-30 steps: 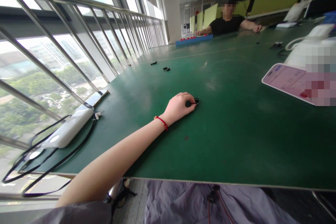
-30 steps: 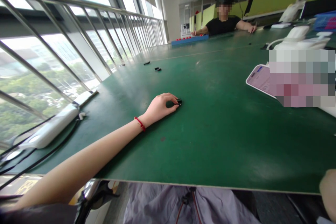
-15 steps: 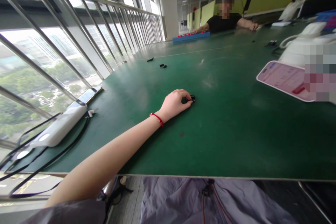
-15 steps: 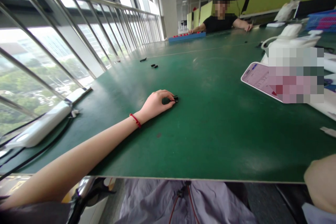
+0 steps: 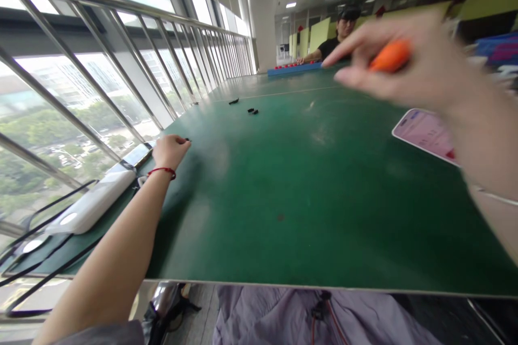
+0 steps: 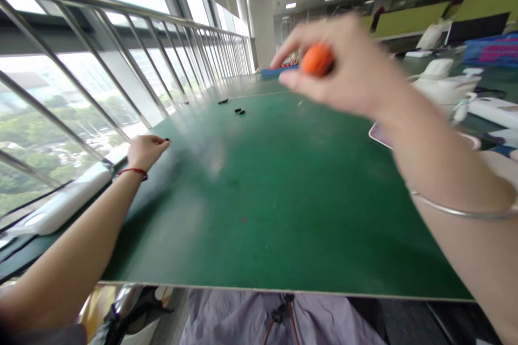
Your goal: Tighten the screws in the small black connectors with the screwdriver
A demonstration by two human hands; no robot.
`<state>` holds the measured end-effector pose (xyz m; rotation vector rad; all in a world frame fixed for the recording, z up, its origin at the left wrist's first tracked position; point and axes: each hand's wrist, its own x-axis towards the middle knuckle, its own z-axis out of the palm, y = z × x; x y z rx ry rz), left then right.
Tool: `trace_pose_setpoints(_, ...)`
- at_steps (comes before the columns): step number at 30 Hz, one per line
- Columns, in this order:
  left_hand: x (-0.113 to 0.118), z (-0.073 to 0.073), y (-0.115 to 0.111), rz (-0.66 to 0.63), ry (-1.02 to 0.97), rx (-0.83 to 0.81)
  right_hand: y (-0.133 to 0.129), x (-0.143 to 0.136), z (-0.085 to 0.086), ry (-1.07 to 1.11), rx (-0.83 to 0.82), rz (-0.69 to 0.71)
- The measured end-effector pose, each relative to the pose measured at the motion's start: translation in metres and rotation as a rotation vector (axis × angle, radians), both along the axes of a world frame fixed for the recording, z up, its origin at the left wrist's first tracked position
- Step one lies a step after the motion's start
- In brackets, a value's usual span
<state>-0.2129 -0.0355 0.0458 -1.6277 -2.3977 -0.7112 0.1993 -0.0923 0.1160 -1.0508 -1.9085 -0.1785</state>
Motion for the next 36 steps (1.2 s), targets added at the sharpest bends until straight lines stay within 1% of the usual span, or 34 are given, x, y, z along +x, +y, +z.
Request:
trace_pose_setpoints(1,-0.018,-0.001,-0.004,0.048,0.003,-0.012,0.005,-0.008,-0.012,-0.13,-0.068,0.046)
trace_pose_setpoints(2,-0.031,-0.002,-0.008,0.086,0.002,-0.025,0.011,-0.017,-0.027,-0.274,-0.136,0.091)
trace_pose_setpoints(3,-0.042,-0.003,-0.012,0.11,-0.004,-0.038,0.015,-0.025,-0.045,-0.405,-0.194,0.128)
trace_pose_setpoints(5,-0.053,-0.004,-0.018,0.143,-0.021,-0.061,0.021,-0.038,-0.079,-0.564,-0.247,0.154)
trace_pose_setpoints(7,-0.057,-0.004,-0.021,0.153,-0.044,-0.079,0.024,-0.044,-0.104,-0.59,-0.281,0.162)
trace_pose_setpoints(9,-0.058,-0.002,-0.022,0.153,-0.065,-0.078,0.023,-0.045,-0.115,-0.588,-0.309,0.146)
trace_pose_setpoints(11,-0.058,0.001,-0.023,0.173,-0.077,-0.045,0.022,-0.043,-0.116,-0.585,-0.327,0.132)
trace_pose_setpoints(15,-0.06,0.002,-0.024,0.235,-0.08,0.019,0.022,-0.042,-0.11,-0.584,-0.348,0.127)
trace_pose_setpoints(22,-0.062,-0.004,-0.022,0.211,-0.086,-0.006,0.022,-0.043,-0.11,-0.585,-0.366,0.126)
trace_pose_setpoints(36,-0.062,-0.004,-0.019,0.223,-0.073,-0.087,0.024,-0.043,-0.112,-0.58,-0.374,0.107)
